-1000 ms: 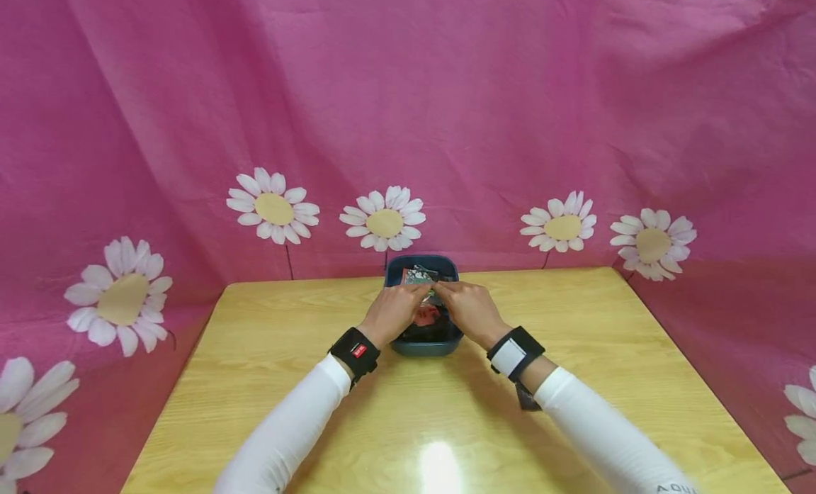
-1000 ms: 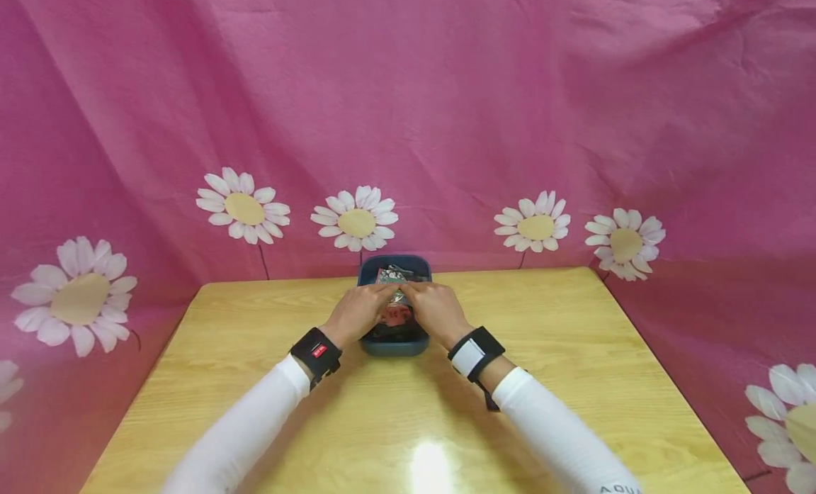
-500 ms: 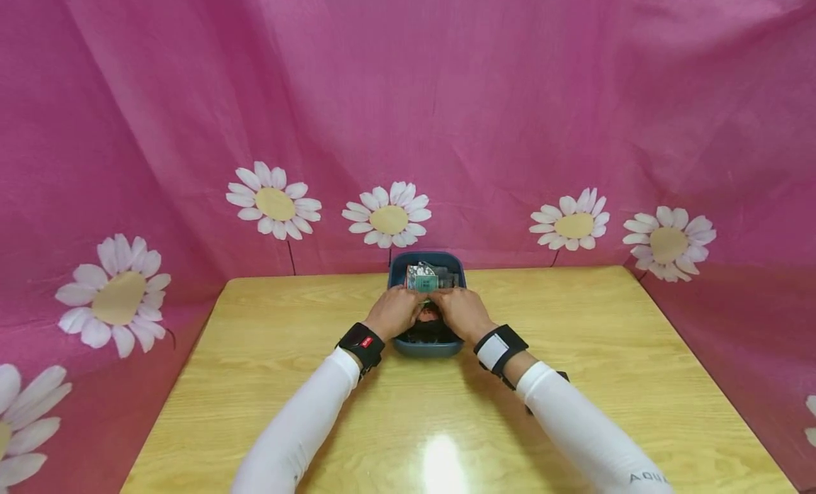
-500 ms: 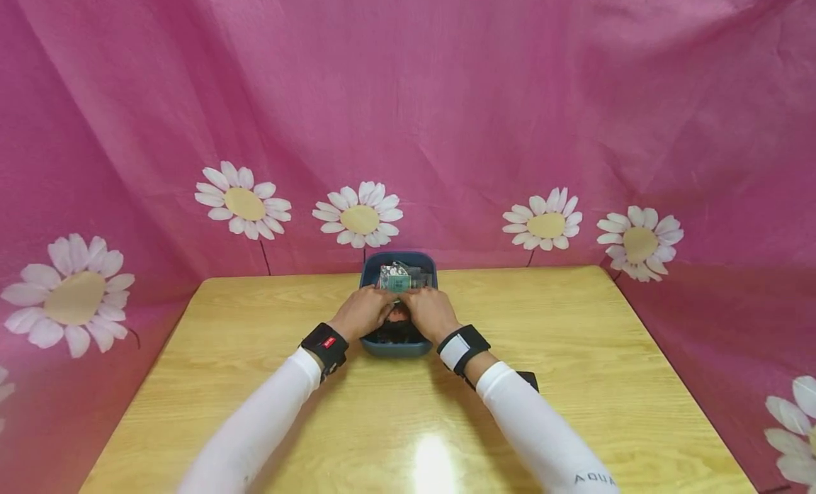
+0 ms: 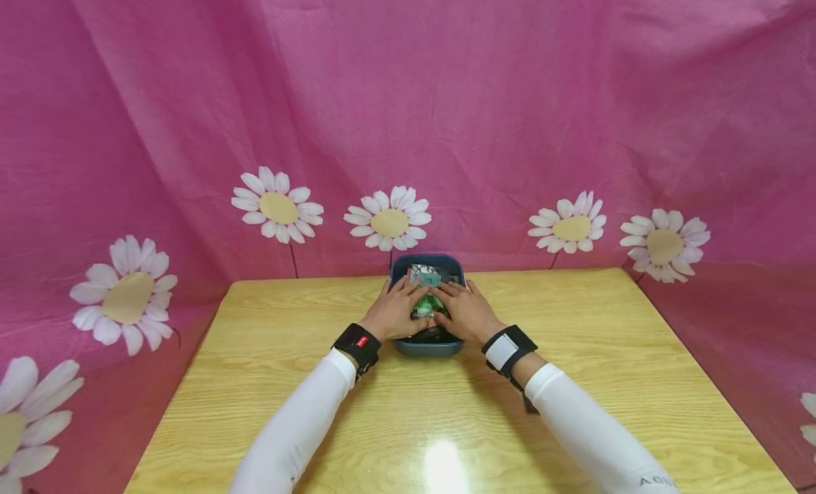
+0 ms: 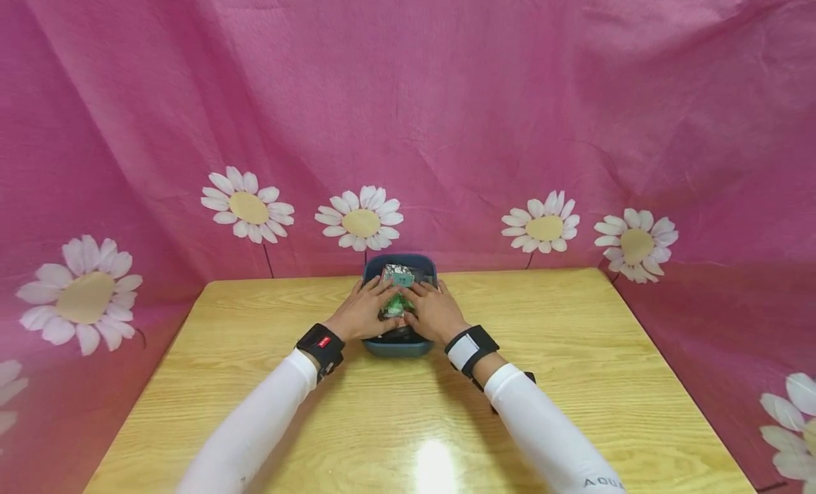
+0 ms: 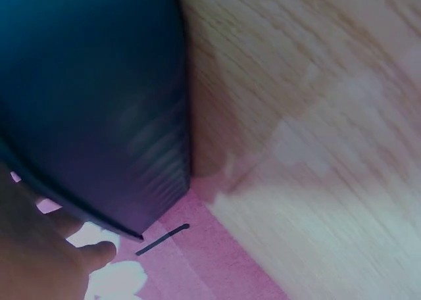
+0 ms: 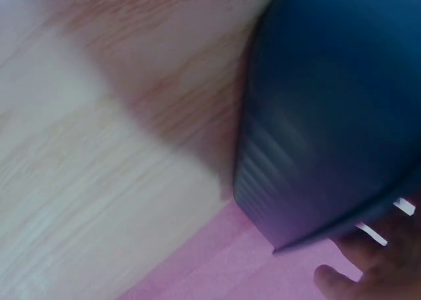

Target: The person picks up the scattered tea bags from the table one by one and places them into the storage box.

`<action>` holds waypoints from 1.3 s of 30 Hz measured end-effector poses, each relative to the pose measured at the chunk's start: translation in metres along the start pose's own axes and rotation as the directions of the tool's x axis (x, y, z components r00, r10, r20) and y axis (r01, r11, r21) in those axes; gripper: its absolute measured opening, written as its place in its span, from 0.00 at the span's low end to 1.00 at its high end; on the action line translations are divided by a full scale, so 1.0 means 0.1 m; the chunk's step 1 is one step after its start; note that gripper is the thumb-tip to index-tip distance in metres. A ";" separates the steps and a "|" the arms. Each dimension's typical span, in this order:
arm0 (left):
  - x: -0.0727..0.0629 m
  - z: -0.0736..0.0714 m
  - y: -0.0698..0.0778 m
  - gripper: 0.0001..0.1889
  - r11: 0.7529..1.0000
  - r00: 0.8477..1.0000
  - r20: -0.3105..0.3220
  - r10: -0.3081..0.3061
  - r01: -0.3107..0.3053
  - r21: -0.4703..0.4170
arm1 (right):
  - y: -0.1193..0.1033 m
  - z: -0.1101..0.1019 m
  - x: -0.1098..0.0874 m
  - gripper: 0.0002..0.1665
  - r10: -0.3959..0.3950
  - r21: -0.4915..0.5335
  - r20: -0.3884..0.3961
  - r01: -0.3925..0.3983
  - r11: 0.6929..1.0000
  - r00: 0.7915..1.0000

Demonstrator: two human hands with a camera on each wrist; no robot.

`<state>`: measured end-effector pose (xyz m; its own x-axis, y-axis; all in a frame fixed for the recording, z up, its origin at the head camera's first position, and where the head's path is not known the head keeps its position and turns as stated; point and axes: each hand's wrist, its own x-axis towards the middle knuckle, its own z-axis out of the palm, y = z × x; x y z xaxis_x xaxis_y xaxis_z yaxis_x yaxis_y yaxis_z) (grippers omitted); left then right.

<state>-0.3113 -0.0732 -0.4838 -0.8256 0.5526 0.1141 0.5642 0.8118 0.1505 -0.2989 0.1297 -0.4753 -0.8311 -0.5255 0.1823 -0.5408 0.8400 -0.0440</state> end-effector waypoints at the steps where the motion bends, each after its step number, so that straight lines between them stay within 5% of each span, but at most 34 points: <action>1: -0.01 -0.01 0.02 0.41 1.000 1.000 -0.002 0.001 -0.001 -0.013 | 0.02 -0.01 -0.04 0.36 0.008 0.004 0.000 -0.008 1.000 1.000; 8: -0.10 -0.11 0.30 0.48 0.999 0.999 -0.028 0.027 -0.028 -0.031 | 0.17 -0.21 -0.44 0.49 0.048 0.019 -0.038 -0.048 0.999 0.998; 13: -0.19 -0.12 0.59 0.52 0.994 0.993 -0.020 0.113 -0.113 -0.011 | 0.23 -0.41 -0.80 0.59 0.037 0.024 -0.088 -0.035 0.999 0.995; 23: -0.46 0.05 1.30 0.55 0.941 0.943 0.033 0.331 -0.333 0.059 | 0.36 -0.57 -1.71 0.68 0.047 -0.048 -0.087 -0.051 0.998 0.995; 29: -0.35 0.22 1.64 0.55 0.937 0.931 0.145 0.335 -0.346 0.058 | 0.46 -0.43 -2.02 0.68 0.122 0.013 -0.026 -0.121 0.993 0.992; 39: -0.12 0.52 2.01 0.50 0.933 0.906 0.267 0.329 -0.355 0.058 | 0.52 -0.15 -2.35 0.58 0.144 0.124 0.043 -0.149 0.981 0.989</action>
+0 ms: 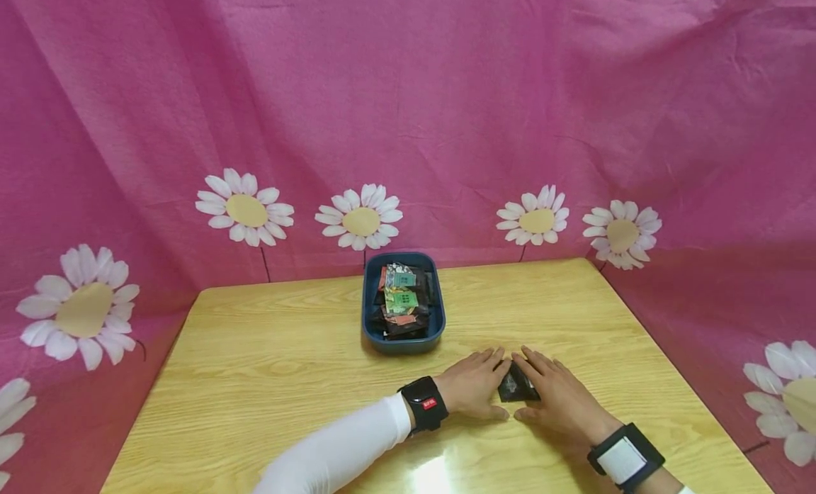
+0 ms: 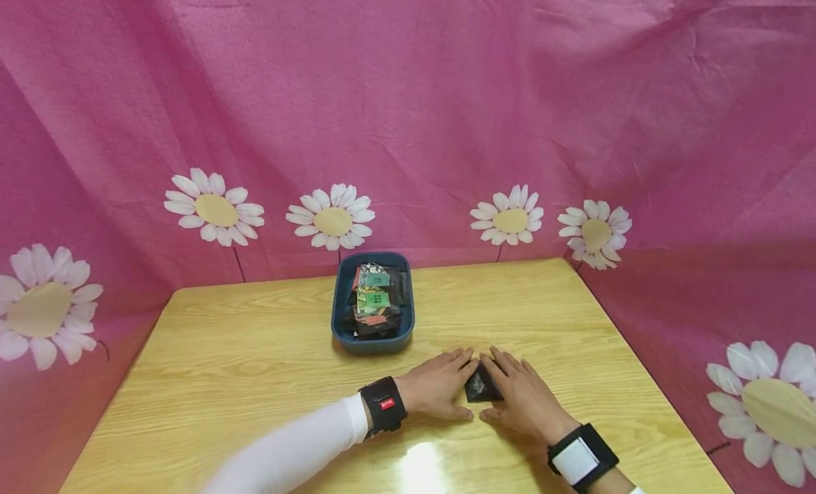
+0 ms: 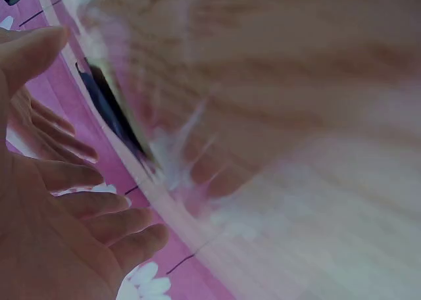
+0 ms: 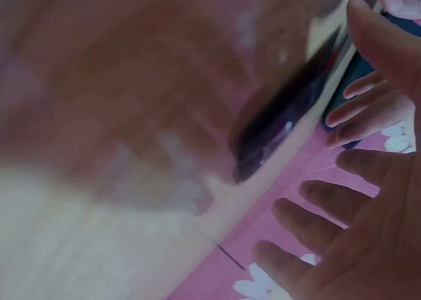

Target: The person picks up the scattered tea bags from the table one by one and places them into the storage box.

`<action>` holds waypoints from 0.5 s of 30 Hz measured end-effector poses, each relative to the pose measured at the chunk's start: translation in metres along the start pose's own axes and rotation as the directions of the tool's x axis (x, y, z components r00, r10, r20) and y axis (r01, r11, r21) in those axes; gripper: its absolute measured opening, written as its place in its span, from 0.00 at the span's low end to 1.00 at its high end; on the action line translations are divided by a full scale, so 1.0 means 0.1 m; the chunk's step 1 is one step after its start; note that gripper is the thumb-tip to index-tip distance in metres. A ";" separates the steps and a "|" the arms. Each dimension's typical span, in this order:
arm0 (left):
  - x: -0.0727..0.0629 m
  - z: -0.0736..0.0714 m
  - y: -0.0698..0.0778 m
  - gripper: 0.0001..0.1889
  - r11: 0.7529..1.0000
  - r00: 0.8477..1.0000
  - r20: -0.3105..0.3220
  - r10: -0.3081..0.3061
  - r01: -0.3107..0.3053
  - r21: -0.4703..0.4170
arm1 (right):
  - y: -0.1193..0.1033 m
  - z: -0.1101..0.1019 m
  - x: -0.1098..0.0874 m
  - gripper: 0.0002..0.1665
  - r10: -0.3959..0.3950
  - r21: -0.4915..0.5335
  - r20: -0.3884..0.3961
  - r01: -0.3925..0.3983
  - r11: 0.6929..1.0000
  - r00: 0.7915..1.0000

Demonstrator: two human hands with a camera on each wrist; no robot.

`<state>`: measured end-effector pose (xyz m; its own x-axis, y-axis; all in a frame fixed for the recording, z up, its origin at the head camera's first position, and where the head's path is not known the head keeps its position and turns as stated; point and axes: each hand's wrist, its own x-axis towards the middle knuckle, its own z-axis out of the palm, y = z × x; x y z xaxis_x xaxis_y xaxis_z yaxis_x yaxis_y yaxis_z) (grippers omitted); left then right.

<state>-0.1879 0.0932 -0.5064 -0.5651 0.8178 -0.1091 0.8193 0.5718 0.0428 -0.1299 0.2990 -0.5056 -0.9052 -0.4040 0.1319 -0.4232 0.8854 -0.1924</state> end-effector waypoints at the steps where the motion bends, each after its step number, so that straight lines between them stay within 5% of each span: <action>1: 0.02 0.01 0.01 0.49 1.000 1.000 0.003 -0.001 0.001 0.005 | 0.01 0.01 -0.01 0.56 0.012 0.002 0.011 -0.012 1.000 1.000; 7: 0.08 0.02 0.06 0.42 0.997 0.999 -0.025 0.027 -0.026 0.067 | -0.02 0.03 -0.04 0.47 0.040 0.016 0.049 -0.041 0.999 0.998; 15: 0.08 0.01 0.10 0.12 0.977 0.985 -0.132 0.109 -0.081 0.197 | -0.07 0.05 -0.02 0.30 -0.017 -0.078 -0.023 0.015 0.997 1.000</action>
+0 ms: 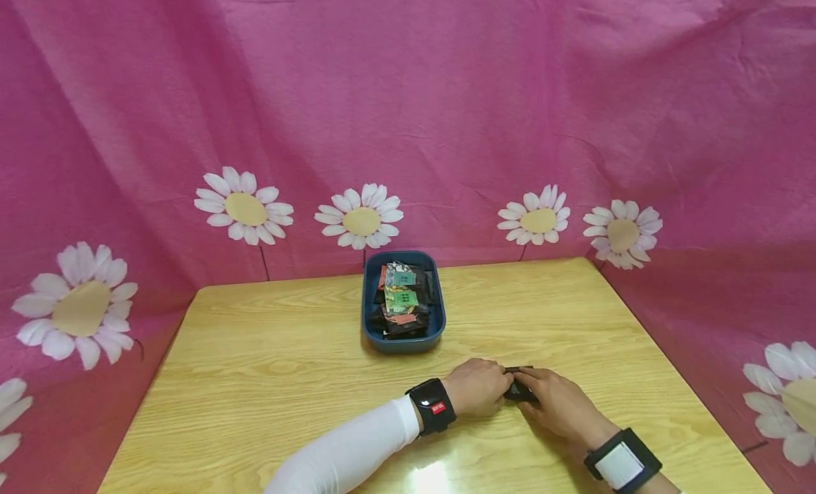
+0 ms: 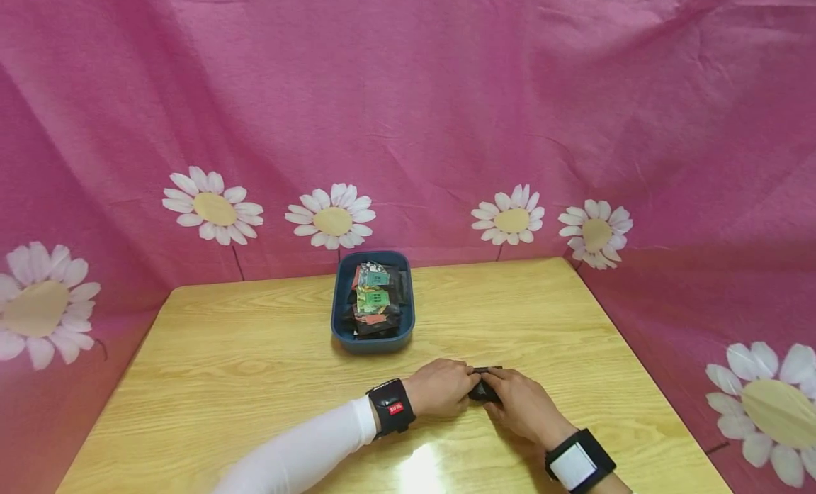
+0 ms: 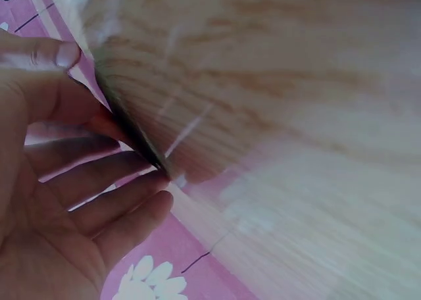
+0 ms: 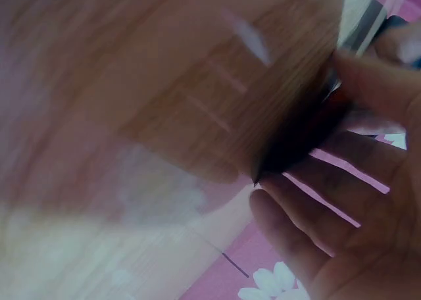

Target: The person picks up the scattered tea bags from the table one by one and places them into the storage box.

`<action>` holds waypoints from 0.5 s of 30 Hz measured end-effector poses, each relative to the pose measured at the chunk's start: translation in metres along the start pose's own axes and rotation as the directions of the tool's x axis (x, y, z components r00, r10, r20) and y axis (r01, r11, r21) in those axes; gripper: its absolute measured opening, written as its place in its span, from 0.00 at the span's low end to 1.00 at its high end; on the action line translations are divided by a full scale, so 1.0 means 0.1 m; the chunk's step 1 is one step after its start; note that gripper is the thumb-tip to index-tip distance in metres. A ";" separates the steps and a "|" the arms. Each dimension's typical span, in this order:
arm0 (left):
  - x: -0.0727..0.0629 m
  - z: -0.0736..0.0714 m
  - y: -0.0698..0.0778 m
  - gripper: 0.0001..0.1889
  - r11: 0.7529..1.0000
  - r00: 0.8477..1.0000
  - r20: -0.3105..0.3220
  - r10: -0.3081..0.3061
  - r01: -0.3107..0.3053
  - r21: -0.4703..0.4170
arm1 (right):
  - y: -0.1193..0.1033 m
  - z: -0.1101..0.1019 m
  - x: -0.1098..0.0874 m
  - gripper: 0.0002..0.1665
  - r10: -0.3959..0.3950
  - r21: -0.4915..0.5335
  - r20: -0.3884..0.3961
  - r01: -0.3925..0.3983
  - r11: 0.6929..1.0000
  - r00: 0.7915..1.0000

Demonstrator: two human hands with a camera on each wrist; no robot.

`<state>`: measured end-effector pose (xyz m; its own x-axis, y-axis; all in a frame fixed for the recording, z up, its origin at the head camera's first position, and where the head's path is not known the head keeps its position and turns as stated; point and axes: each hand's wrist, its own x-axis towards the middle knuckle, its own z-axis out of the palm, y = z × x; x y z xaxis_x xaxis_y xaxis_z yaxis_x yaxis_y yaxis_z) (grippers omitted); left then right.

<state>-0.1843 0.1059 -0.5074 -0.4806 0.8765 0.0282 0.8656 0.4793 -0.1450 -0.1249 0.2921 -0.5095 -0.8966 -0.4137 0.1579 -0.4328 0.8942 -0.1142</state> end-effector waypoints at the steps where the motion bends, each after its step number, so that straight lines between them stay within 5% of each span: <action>1: -0.01 0.00 0.00 0.10 1.000 1.000 -0.014 -0.001 0.001 0.004 | -0.01 0.00 0.01 0.28 -0.012 -0.006 -0.010 0.012 1.000 1.000; 5: -0.04 0.00 0.00 0.03 0.999 0.998 -0.052 -0.022 0.024 0.037 | -0.05 0.02 0.04 0.19 -0.051 0.000 -0.070 0.051 0.999 0.996; 8: -0.07 -0.03 -0.05 0.08 0.998 0.996 -0.087 -0.034 0.039 0.054 | -0.06 0.01 0.08 0.16 -0.057 0.031 -0.154 0.062 0.998 0.986; 15: -0.26 -0.28 -0.34 0.08 0.997 0.984 -0.168 -0.057 0.063 0.033 | -0.15 -0.15 0.31 0.17 -0.121 0.005 -0.288 0.128 0.992 0.950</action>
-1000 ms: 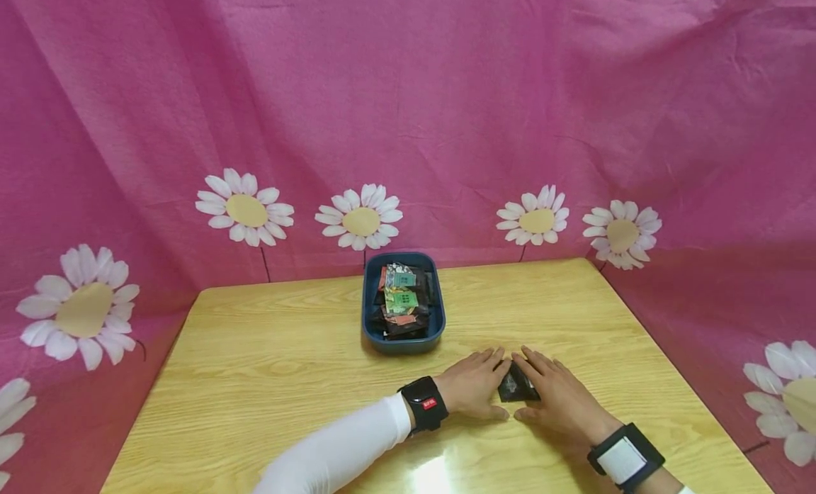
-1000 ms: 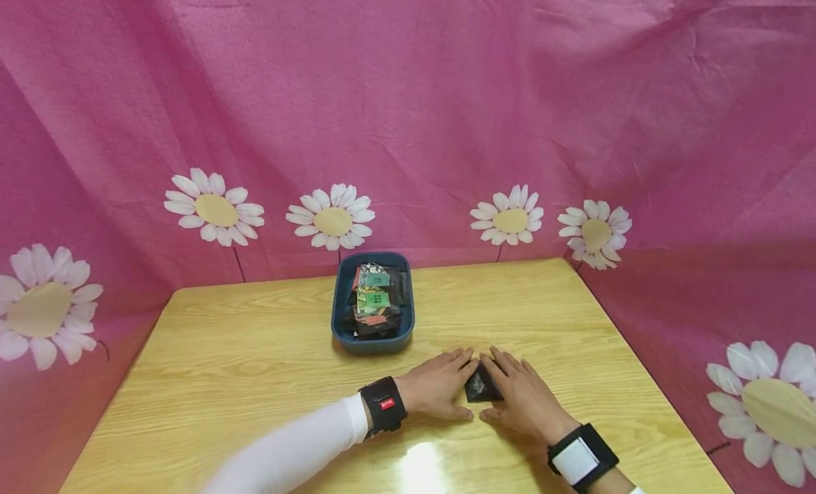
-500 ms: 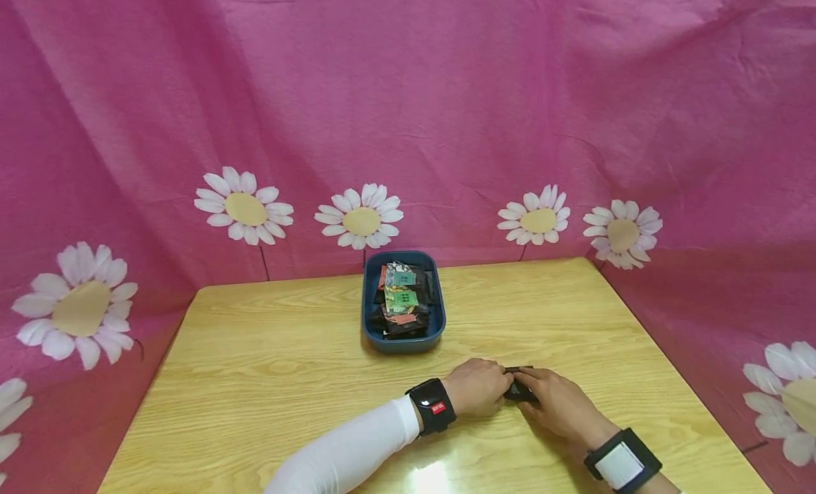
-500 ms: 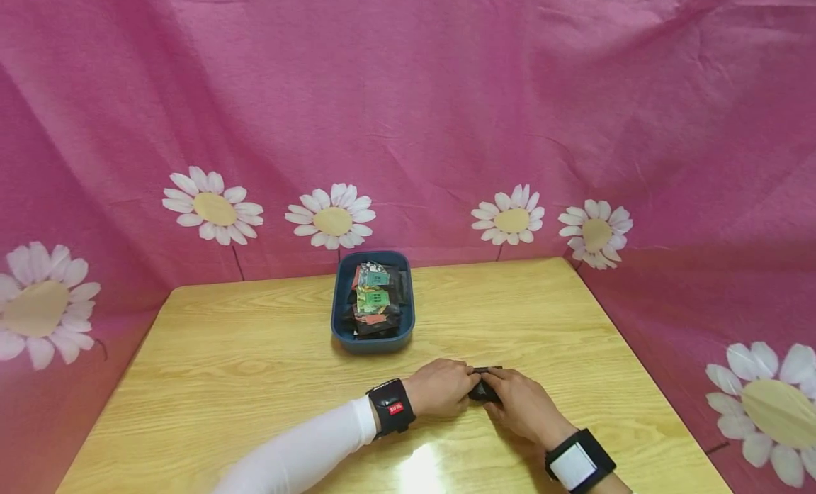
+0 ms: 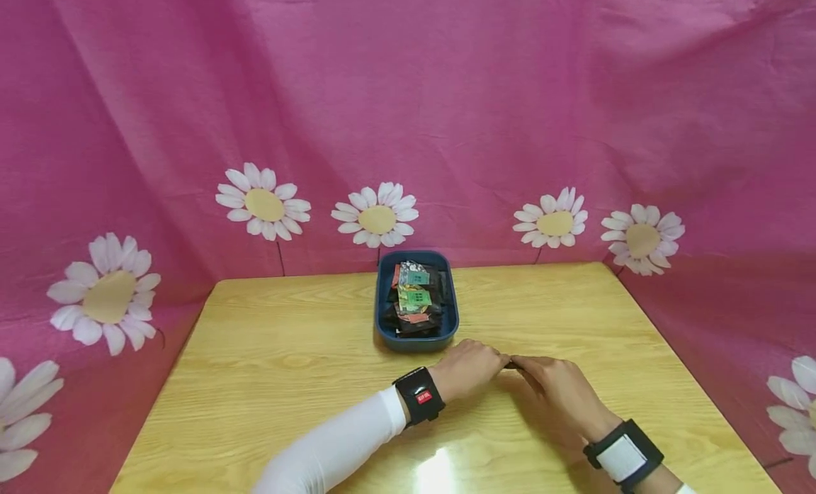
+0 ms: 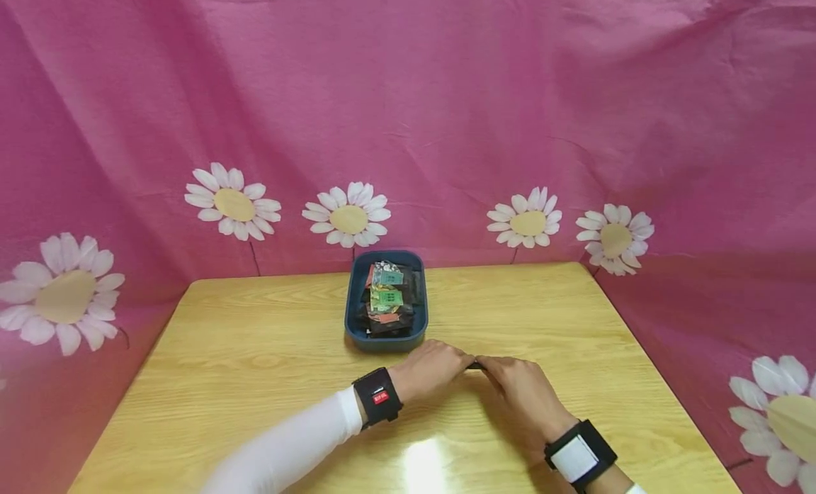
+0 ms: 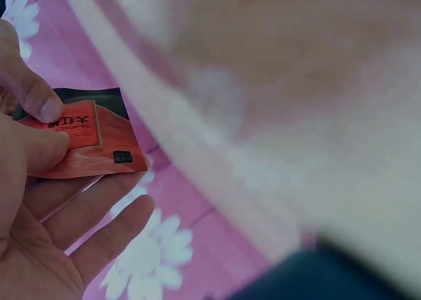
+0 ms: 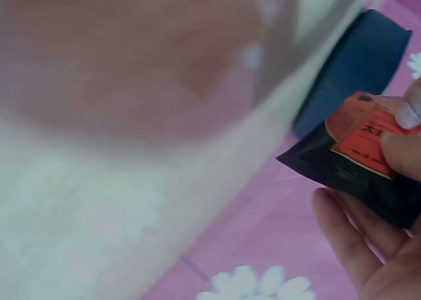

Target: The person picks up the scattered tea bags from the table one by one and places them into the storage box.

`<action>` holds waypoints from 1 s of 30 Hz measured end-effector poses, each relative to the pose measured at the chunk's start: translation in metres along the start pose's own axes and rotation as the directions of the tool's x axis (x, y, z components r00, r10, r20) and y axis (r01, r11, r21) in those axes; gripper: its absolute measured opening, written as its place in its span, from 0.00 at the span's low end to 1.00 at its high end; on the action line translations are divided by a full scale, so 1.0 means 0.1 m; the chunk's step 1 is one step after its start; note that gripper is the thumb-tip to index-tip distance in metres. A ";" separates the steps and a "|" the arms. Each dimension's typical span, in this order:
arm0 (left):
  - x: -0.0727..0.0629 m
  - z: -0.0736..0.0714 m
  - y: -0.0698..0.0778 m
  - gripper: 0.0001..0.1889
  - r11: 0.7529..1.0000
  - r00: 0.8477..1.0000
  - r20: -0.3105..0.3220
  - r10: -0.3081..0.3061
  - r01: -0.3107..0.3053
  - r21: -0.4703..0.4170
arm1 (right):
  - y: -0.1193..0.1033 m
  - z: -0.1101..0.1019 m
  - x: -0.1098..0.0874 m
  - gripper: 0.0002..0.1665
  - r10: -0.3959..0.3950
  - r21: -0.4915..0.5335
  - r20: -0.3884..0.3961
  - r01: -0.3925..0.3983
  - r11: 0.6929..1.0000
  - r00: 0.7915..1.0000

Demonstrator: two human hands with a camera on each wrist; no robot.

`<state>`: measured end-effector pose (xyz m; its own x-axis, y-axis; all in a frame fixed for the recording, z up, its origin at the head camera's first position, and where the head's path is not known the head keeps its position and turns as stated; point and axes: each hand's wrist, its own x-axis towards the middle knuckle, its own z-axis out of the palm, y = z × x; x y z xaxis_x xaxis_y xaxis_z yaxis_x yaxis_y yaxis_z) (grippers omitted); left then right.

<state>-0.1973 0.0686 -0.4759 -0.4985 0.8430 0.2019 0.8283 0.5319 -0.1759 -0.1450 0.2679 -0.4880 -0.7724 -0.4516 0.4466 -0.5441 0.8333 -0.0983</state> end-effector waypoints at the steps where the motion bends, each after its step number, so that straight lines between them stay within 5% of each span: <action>1: -0.02 -0.05 -0.05 0.08 1.000 1.000 -0.005 -0.006 0.006 0.003 | -0.01 -0.02 0.06 0.17 -0.021 -0.005 -0.017 0.021 1.000 1.000; 9: -0.34 -0.45 -0.48 0.07 0.995 0.990 -0.101 -0.101 0.103 0.013 | -0.24 -0.06 0.70 0.18 -0.224 -0.059 -0.136 0.217 0.974 0.965; 13: -0.51 -0.50 -0.71 0.07 0.988 0.977 -0.156 -0.146 0.153 0.037 | -0.38 0.04 1.02 0.21 -0.284 -0.107 -0.133 0.272 0.956 0.949; 19: -0.65 -0.40 -1.01 0.11 0.967 0.954 -0.191 -0.230 0.247 0.068 | -0.47 0.31 1.37 0.24 -0.286 -0.119 -0.116 0.272 0.955 0.951; 26: -0.70 -0.17 -1.27 0.19 0.946 0.944 -0.095 -0.315 0.305 -0.108 | -0.48 0.67 1.62 0.27 -0.218 -0.072 -0.082 0.212 0.975 0.973; 30: -0.71 -0.06 -1.38 0.20 0.940 0.941 -0.070 -0.331 0.323 -0.113 | -0.49 0.81 1.69 0.28 -0.177 -0.032 -0.055 0.175 0.984 0.983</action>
<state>-0.2745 -0.0654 -0.4600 -0.7257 0.6115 0.3153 0.6466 0.7628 0.0089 -0.2751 0.1248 -0.4802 -0.6447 -0.5738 0.5051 -0.6604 0.7508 0.0101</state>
